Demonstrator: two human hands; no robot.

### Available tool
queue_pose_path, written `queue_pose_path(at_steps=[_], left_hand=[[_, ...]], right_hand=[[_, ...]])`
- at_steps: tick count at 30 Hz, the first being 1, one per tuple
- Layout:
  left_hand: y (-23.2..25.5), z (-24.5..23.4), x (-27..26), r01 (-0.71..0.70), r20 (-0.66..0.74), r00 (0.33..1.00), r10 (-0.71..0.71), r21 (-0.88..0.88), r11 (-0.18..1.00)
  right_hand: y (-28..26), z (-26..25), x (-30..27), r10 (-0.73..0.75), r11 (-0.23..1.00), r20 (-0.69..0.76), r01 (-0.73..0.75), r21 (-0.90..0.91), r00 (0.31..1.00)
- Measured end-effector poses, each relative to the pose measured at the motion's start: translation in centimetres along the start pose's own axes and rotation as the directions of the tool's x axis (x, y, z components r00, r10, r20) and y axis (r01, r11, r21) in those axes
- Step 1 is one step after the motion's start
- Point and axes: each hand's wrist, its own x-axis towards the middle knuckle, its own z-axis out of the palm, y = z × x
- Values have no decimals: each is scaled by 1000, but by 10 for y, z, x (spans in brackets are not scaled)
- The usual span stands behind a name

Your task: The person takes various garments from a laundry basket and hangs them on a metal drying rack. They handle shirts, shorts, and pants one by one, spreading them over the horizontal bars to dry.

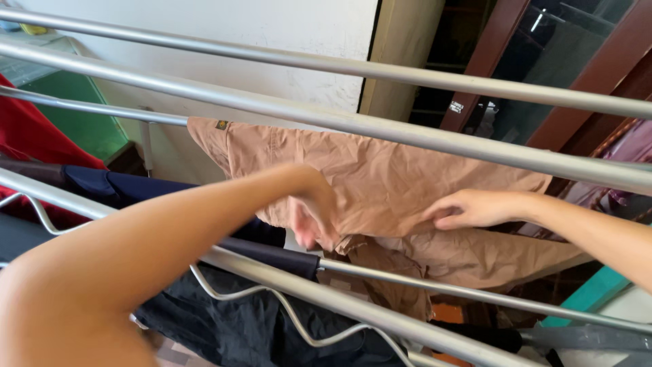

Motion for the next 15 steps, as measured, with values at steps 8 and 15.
queue_pose_path(at_steps=[8, 15], left_hand=[[103, 95, 38, -207, 3, 978, 208, -97, 974], [74, 128, 27, -243, 54, 970, 238, 140, 960]], right_hand=[[19, 6, 47, 376, 767, -385, -516, -380, 843], [42, 36, 42, 359, 636, -111, -330, -698, 927]])
